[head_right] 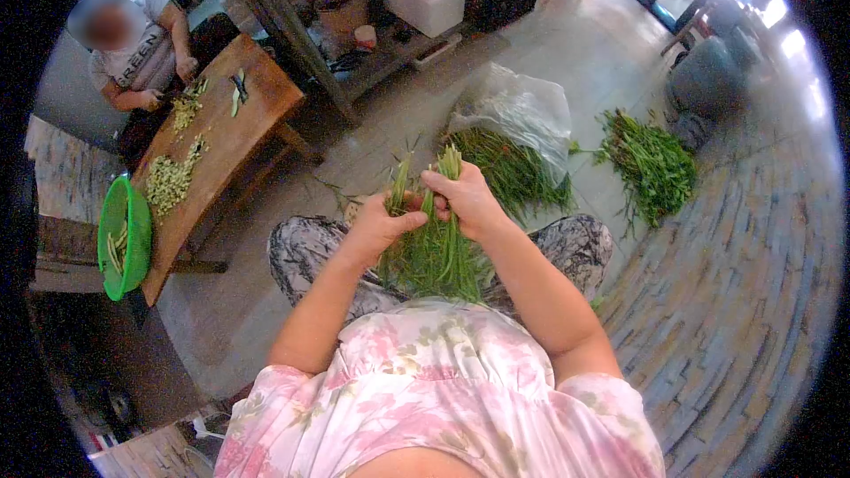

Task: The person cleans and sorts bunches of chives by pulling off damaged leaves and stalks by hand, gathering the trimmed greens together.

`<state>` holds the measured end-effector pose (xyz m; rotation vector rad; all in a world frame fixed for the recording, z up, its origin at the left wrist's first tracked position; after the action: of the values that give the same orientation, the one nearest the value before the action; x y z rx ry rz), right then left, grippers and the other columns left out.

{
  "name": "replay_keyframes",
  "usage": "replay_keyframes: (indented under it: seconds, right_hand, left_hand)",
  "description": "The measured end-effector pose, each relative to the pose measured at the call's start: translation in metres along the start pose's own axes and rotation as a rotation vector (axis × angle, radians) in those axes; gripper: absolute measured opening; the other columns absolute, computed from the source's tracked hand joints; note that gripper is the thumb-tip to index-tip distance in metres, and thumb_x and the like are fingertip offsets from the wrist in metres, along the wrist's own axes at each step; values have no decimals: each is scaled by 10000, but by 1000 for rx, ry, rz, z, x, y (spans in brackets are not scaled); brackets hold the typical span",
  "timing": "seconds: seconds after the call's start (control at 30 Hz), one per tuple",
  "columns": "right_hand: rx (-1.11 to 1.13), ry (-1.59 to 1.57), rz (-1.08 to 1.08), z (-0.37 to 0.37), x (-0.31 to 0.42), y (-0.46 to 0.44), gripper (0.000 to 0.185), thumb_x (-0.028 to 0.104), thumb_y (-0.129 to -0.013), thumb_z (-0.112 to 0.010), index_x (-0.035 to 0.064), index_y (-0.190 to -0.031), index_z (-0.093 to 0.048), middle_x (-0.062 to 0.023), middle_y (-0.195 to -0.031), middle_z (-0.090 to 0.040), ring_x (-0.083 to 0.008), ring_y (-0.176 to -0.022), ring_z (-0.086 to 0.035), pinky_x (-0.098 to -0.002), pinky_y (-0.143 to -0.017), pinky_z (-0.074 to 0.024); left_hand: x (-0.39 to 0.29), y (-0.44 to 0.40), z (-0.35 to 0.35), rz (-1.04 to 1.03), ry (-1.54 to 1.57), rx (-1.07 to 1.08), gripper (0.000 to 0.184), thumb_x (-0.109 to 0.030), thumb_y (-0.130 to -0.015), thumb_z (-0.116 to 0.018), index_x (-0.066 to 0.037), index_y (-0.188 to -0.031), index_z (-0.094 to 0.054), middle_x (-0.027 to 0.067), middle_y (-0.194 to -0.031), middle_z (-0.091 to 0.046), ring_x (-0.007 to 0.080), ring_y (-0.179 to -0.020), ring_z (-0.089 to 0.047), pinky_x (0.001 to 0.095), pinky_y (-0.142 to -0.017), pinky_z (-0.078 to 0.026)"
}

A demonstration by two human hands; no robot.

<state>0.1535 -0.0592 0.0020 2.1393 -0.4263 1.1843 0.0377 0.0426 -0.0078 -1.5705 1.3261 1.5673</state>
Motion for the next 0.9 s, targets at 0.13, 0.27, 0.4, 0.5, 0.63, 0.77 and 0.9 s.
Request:
replay_keyframes:
  seconds: [0.13,0.27,0.4,0.5,0.63,0.77,0.9]
  right_hand:
    - [-89,-135,23,11,6,1,131,177,-846,-590,78,-836,-504,5,-670,-488,-86,-532,-449,-232,-411,-343]
    - [149,-618,213,57,19,-3,138,212,-918,-469,86,-866,-482,11,-723,-441,-97,-600,-403,-232,-479,-338]
    - [349,-926,391,96,41,9,171,242,-919,-466,79,-866,-462,3,-721,-397,-111,-623,-353,-239,-506,-315]
    - [465,-1062,465,120,55,23,170,233,-923,-454,80,-851,-450,2,-710,-377,-106,-619,-332,-235,-512,-310]
    - [524,-1114,543,136,65,34,162,196,-932,-439,71,-829,-447,4,-645,-379,-87,-547,-324,-232,-472,-311]
    - [513,-1118,548,137,68,38,166,198,-934,-436,70,-827,-446,3,-643,-373,-94,-547,-327,-235,-468,-310]
    - [457,-1109,546,130,62,37,174,205,-937,-433,62,-839,-450,-3,-655,-368,-99,-550,-323,-235,-472,-309]
  left_hand:
    - [-7,2,14,146,83,-30,195,-182,-773,-676,-46,-883,-589,-17,-691,-543,64,-549,-453,209,-474,-338]
    - [-15,8,32,81,198,-69,162,-191,-803,-639,-43,-822,-578,-23,-624,-487,53,-475,-380,202,-416,-260]
    - [-15,15,49,73,221,-153,170,-198,-818,-627,-38,-798,-575,-26,-601,-467,54,-458,-359,206,-404,-249]
    - [-5,16,53,76,261,-187,190,-214,-828,-623,-36,-785,-572,-27,-585,-458,56,-443,-344,207,-399,-244]
    - [5,15,46,68,289,-88,203,-229,-831,-625,-43,-769,-571,-25,-582,-467,51,-450,-357,203,-402,-256]
    - [-9,16,16,83,200,-72,204,-233,-823,-624,-49,-756,-568,-24,-552,-433,66,-454,-351,216,-402,-249]
    - [-26,18,-9,41,109,77,189,-227,-811,-634,-41,-834,-614,2,-624,-524,63,-477,-377,213,-430,-282]
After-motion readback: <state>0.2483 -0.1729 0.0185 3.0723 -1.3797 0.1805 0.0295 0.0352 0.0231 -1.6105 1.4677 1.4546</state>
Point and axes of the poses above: each hand's wrist, its own y-axis away from the middle knuckle, its own z-axis out of the back of the hand, x = y × z, the point moved 2 cm from there along -y, towards the middle knuckle
